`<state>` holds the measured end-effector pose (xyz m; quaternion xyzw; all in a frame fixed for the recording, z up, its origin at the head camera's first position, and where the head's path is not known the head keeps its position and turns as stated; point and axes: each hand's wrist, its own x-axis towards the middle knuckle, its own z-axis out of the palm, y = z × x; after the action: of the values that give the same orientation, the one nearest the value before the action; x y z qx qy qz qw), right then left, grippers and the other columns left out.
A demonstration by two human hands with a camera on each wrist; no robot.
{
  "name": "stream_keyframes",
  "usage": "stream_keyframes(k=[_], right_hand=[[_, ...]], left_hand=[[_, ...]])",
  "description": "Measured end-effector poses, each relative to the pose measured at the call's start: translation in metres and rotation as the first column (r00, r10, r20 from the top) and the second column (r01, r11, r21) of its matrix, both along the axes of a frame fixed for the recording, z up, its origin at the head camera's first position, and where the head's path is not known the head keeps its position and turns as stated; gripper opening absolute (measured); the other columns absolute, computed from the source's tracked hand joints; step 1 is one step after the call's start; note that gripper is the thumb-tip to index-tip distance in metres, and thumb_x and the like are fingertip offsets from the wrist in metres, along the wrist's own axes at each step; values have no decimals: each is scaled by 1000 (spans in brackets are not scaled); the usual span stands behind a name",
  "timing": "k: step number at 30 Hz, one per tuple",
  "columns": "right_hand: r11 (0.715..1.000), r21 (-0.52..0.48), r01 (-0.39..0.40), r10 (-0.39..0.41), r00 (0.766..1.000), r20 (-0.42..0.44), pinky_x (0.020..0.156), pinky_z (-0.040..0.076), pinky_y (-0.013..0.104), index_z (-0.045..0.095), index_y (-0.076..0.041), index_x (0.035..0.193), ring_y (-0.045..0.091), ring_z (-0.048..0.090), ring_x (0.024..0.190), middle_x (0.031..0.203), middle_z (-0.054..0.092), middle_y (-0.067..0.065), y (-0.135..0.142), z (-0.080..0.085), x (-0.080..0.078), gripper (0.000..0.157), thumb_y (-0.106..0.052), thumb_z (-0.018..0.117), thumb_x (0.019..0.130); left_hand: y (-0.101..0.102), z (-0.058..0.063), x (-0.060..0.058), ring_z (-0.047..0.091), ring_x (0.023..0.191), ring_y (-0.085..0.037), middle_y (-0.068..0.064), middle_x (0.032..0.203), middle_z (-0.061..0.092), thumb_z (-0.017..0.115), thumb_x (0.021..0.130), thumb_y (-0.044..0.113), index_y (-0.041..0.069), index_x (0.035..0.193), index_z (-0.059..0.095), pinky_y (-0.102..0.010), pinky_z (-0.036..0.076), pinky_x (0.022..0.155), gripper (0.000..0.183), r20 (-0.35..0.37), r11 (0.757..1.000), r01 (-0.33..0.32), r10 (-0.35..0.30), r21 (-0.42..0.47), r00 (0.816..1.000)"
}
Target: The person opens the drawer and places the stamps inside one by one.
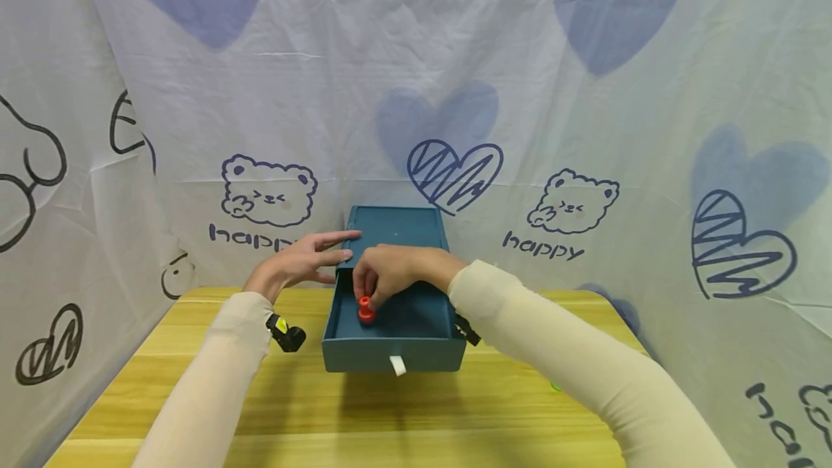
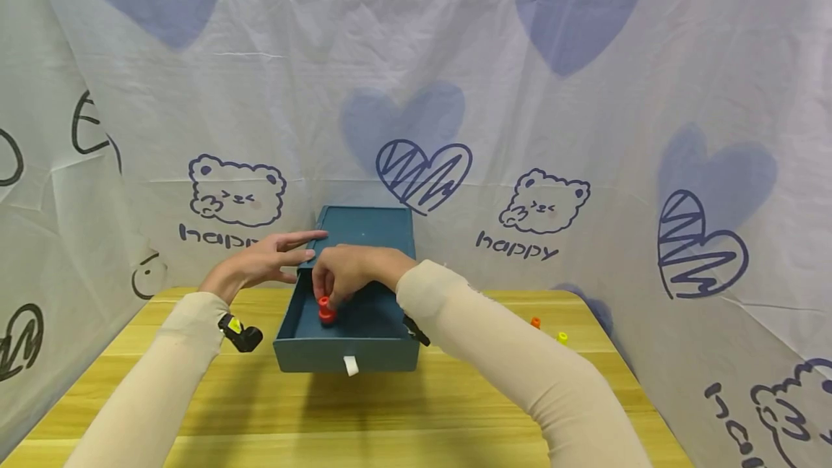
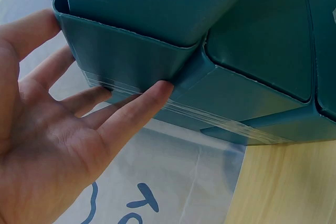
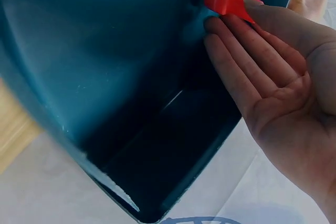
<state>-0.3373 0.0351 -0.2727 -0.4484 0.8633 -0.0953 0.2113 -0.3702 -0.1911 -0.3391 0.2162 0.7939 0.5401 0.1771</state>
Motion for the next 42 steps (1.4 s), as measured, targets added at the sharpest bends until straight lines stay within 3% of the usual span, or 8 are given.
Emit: stream_keyframes(k=[7,21,32,42], right_hand=[[1000,-9,13,-13,1000,6,91,59,25,78,-11,107,9,71,93,106,79,3,4,2,1,15,-12,78,92],[986,-163,19,-8,998,68,94,61,23,73,-3,122,15,73,109,120,77,10,38,20,2,30,-10,77,93],[935,-337,110,-69,989,132,91,63,30,70,-2,126,24,73,112,123,73,16,88,22,10,33,-10,75,94],[908,-398,128,-97,990,99,93,63,33,68,-1,127,28,73,114,127,72,19,127,19,17,34,-9,74,94]], left_hand=[[1,0,0,21,156,-50,-15,175,2,56,107,32,19,164,29,-65,42,115,65,-7,1000,2,-2,-3,1000],[1,-1,0,23,156,-49,-15,175,4,54,108,29,20,164,31,-65,44,114,61,-13,1000,-12,12,-14,1000],[4,0,0,29,153,-53,-18,174,6,57,106,33,20,164,31,-66,42,114,65,-20,999,-30,30,-27,999],[3,0,2,28,153,-52,-18,175,5,57,106,32,20,164,31,-66,42,115,64,-28,999,-25,24,-29,999]])
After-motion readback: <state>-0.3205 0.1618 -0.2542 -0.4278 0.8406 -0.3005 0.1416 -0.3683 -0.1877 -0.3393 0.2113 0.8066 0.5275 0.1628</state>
